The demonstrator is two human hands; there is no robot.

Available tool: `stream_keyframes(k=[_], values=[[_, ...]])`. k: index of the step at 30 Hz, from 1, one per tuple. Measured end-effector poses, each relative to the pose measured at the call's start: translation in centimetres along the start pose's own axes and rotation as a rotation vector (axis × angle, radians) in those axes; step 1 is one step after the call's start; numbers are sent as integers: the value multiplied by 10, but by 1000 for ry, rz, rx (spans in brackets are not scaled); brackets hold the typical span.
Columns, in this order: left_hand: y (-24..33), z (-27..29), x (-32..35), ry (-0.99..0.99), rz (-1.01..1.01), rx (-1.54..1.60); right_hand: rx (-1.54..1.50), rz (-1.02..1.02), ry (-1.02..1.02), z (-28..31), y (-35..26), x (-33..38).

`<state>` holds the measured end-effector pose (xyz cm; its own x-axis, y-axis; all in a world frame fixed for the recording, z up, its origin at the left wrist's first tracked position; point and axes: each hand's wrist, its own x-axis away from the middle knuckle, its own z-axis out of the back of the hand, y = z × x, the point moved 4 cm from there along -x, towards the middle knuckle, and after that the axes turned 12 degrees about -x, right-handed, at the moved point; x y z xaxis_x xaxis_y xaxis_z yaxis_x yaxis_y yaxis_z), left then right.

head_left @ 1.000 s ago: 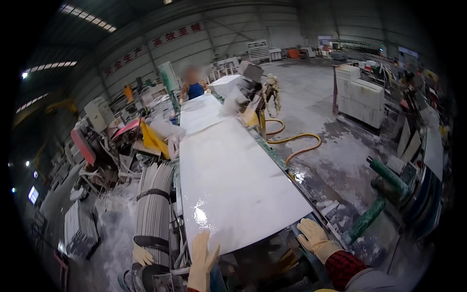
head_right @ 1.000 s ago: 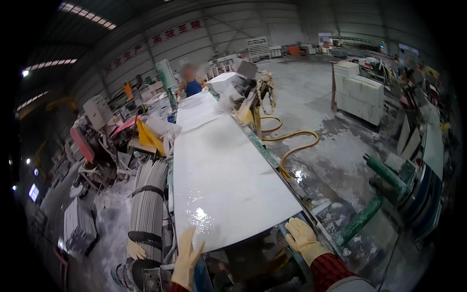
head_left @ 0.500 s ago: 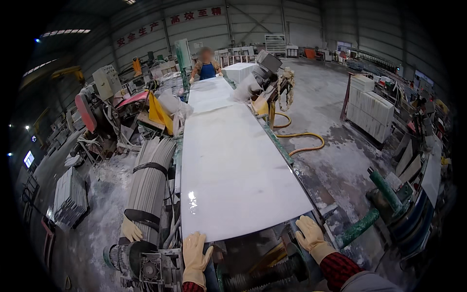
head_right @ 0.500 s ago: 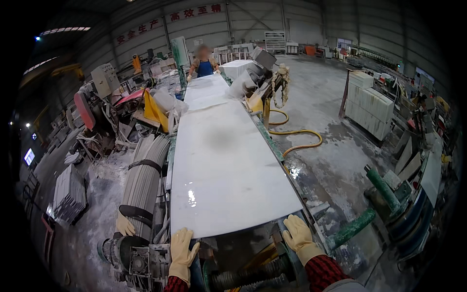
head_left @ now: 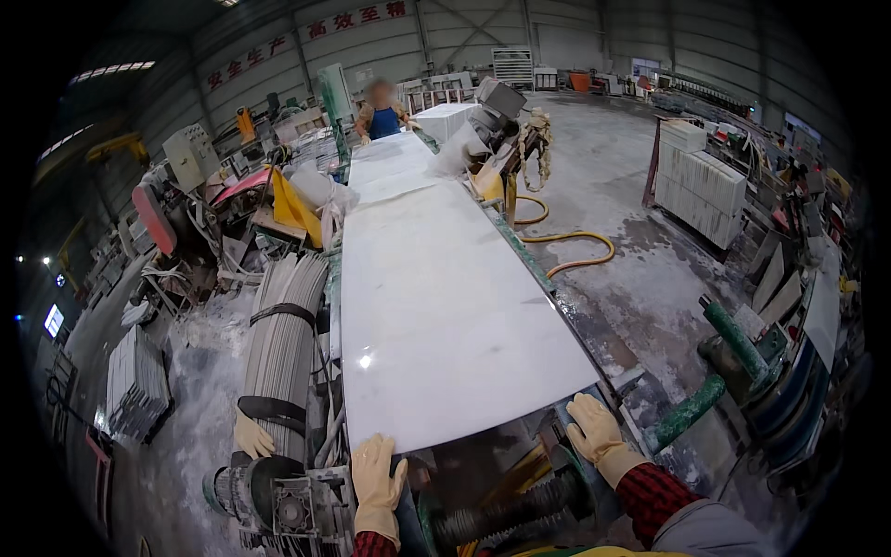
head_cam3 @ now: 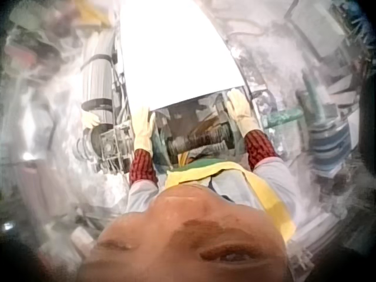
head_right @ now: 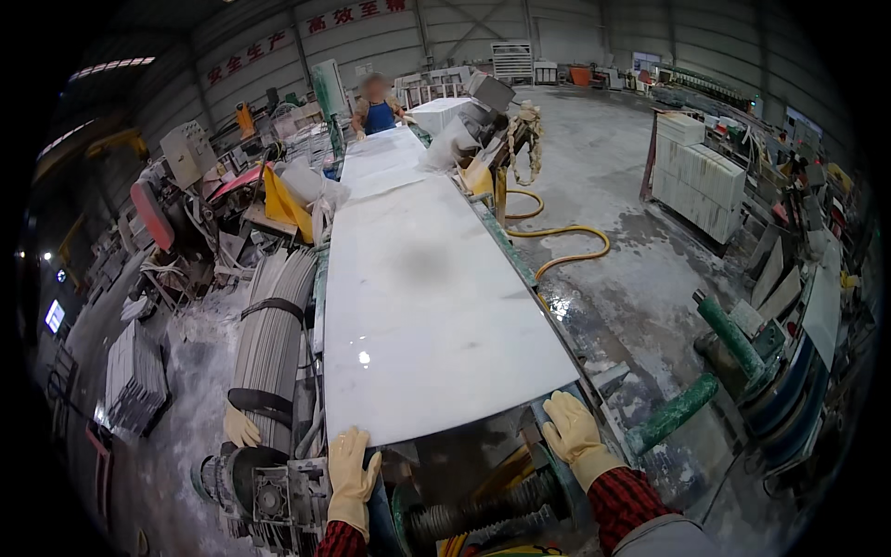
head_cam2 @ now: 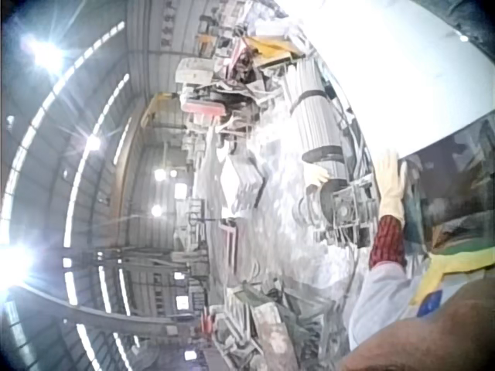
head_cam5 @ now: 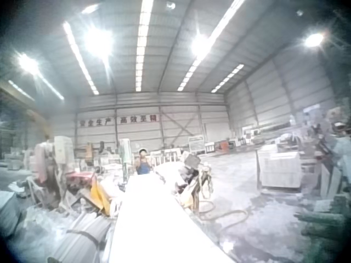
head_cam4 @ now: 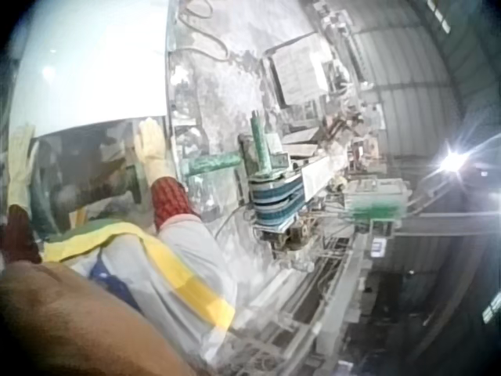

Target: The person repeatedly picks up large white rectangular panels and places them onto a conveyor belt in a factory. The panels move along the belt toward a processing area where another worker is visible. The person continues this cycle throughout the clip.

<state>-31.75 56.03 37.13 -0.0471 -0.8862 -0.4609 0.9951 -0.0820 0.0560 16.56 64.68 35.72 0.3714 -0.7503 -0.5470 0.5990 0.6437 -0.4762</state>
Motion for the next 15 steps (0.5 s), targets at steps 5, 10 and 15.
stream_keyframes(k=[5,10,15], values=[[3,7,-1,29,-8,58,34,-17,-1,1,-2,1],[3,10,2,56,-5,42,50,-8,-1,-1,1,6],[-4,7,2,95,5,90,74,19,-8,-3,-3,3]])
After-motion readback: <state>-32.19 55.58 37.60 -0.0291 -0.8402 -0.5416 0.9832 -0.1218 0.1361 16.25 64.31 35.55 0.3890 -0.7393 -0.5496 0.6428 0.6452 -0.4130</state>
